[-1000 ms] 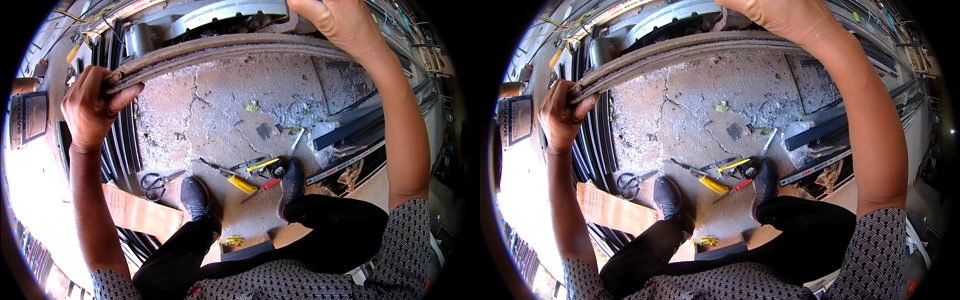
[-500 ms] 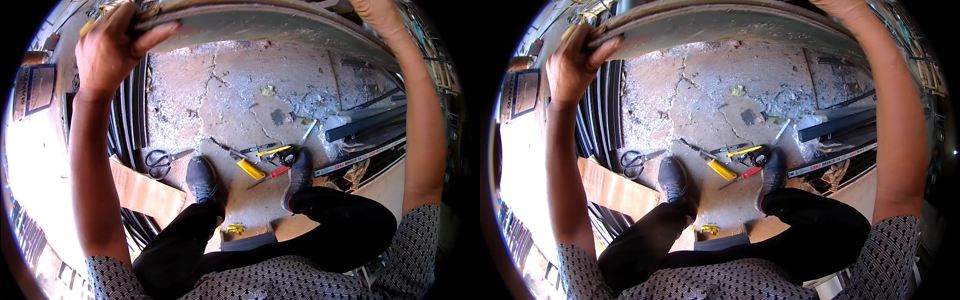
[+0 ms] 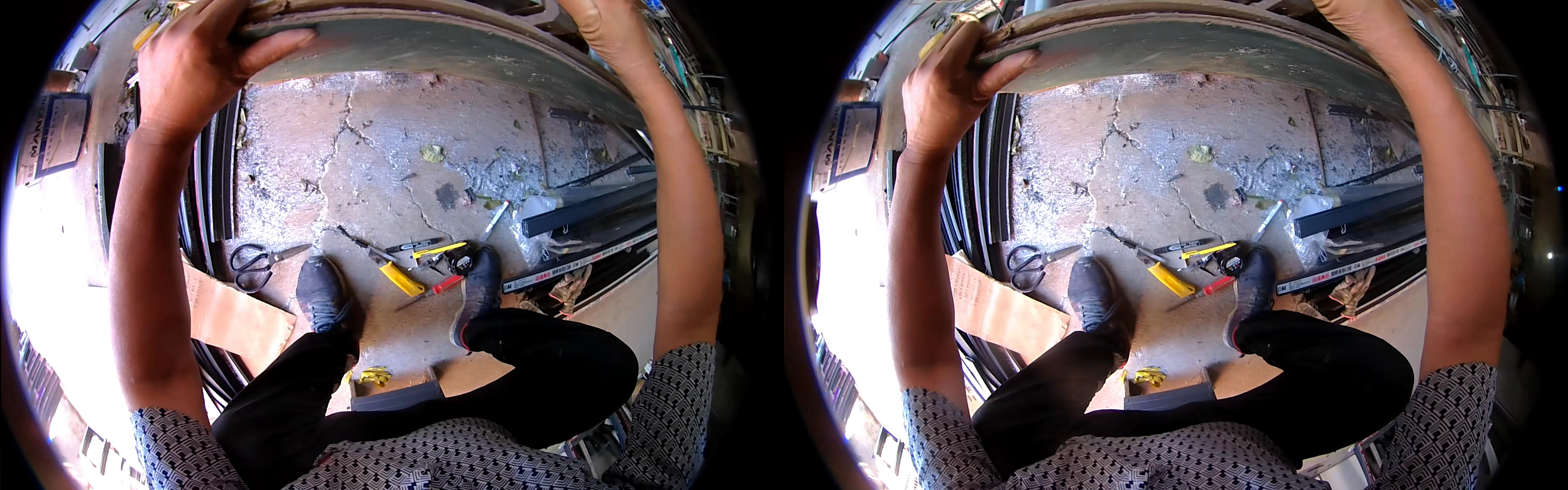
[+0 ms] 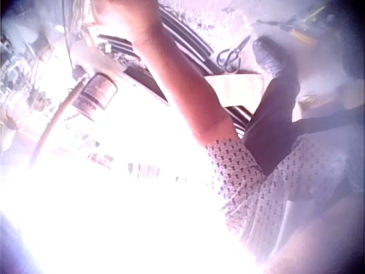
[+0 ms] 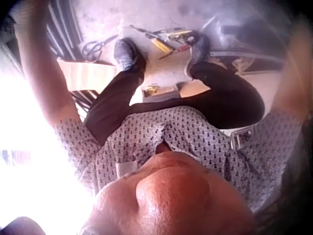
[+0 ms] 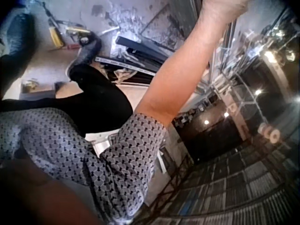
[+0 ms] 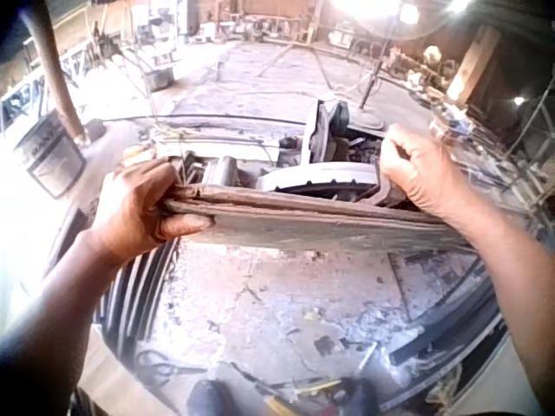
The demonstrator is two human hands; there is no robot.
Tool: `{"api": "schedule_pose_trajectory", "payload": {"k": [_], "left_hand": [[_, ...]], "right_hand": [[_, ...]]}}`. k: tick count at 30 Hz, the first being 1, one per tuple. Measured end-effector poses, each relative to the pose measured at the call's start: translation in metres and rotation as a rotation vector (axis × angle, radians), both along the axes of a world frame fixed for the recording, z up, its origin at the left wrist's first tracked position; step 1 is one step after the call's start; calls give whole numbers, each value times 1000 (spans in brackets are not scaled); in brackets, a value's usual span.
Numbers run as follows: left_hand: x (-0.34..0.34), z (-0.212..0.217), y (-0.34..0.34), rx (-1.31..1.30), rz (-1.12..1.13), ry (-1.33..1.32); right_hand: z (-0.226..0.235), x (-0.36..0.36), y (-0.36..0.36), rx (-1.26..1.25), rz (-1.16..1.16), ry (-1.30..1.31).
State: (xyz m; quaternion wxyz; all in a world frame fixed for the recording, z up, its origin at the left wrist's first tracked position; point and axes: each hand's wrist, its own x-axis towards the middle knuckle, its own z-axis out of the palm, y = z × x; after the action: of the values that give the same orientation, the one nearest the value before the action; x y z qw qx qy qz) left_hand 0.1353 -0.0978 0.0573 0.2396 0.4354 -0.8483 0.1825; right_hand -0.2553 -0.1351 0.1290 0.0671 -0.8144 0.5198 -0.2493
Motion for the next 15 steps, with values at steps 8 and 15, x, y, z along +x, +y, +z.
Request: {"api": "schedule_pose_trajectory", "payload": {"k": [8, 15], "left_hand": [[-31, 24, 25, -142, -12, -60], [-145, 35, 26, -38, -173, 179]], "right_hand": [[-2, 1, 4, -68, 17, 47], [-4, -6, 6, -149, -28, 128]]}}
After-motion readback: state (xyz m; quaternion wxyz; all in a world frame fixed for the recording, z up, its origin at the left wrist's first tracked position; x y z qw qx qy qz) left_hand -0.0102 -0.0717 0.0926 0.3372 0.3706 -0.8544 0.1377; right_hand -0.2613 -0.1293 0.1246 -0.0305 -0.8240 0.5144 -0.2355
